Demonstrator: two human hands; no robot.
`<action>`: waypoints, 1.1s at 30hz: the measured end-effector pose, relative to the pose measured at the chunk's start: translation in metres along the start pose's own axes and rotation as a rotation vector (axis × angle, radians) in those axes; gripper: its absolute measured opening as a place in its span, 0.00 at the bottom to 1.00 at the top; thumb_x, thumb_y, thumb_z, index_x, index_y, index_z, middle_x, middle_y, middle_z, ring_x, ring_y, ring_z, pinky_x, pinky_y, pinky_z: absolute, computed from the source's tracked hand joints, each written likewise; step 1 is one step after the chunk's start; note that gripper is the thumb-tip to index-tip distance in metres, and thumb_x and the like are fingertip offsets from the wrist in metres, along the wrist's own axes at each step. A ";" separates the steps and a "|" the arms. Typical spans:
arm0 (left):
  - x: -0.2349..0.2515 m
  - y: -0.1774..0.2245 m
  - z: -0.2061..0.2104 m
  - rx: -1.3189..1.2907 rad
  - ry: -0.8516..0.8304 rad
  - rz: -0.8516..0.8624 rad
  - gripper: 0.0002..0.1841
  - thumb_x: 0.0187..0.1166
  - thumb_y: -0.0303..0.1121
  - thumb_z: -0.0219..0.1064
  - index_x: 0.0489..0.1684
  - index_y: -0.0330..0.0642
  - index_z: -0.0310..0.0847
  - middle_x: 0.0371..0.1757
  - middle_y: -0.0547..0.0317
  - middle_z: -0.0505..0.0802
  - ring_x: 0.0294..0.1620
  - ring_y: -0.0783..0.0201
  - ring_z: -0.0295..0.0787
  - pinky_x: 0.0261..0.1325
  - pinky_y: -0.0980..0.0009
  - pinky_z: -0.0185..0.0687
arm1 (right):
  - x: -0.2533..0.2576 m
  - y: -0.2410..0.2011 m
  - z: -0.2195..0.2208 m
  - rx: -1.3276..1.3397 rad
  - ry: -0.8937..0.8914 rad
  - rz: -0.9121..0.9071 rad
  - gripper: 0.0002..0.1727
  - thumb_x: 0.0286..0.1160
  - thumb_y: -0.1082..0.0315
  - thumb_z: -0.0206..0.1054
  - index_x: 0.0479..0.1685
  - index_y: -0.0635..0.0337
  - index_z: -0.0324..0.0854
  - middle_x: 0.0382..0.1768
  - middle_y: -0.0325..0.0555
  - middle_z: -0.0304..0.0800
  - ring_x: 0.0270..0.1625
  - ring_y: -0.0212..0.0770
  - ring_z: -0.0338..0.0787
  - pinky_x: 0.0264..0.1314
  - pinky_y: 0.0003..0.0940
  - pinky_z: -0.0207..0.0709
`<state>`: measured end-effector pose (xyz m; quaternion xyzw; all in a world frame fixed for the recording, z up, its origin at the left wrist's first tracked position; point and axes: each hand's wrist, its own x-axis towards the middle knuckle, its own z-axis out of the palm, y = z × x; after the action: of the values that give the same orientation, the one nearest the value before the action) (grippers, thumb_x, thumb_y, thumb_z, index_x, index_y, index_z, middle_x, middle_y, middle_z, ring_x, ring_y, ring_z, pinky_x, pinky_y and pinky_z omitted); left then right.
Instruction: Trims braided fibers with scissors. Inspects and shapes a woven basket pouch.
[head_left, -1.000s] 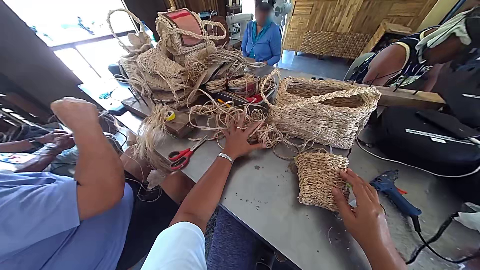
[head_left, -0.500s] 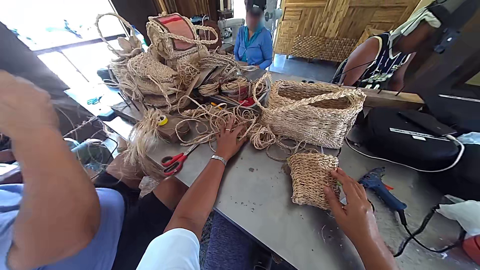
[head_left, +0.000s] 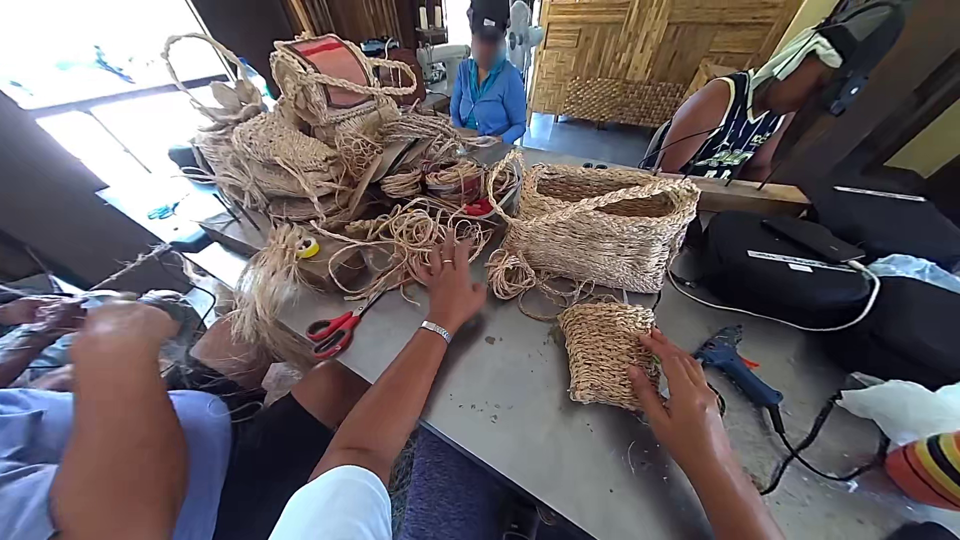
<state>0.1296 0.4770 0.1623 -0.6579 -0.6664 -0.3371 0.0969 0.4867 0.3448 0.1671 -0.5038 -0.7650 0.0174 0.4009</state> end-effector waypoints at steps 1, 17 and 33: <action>-0.001 0.010 0.002 -0.039 0.043 0.119 0.38 0.61 0.38 0.73 0.80 0.48 0.71 0.92 0.48 0.62 0.85 0.34 0.61 0.69 0.28 0.63 | 0.000 0.000 0.001 -0.002 -0.002 0.002 0.30 0.87 0.50 0.58 0.78 0.63 0.77 0.79 0.60 0.78 0.83 0.58 0.75 0.86 0.52 0.67; 0.009 -0.021 0.030 0.087 -0.056 0.083 0.21 0.81 0.31 0.62 0.72 0.57 0.84 0.88 0.52 0.71 0.90 0.39 0.57 0.83 0.30 0.51 | -0.001 -0.002 0.002 0.003 0.006 -0.007 0.31 0.87 0.49 0.58 0.78 0.64 0.77 0.79 0.62 0.78 0.82 0.60 0.77 0.85 0.53 0.68; -0.005 0.020 0.031 -0.176 -0.204 0.573 0.20 0.89 0.51 0.53 0.76 0.73 0.80 0.87 0.63 0.74 0.92 0.49 0.56 0.84 0.33 0.52 | 0.000 0.000 0.002 -0.007 -0.009 0.004 0.31 0.87 0.49 0.57 0.79 0.64 0.76 0.80 0.61 0.76 0.83 0.60 0.76 0.85 0.54 0.68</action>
<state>0.1589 0.4890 0.1422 -0.8551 -0.4287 -0.2846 0.0632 0.4854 0.3455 0.1657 -0.5067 -0.7658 0.0178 0.3956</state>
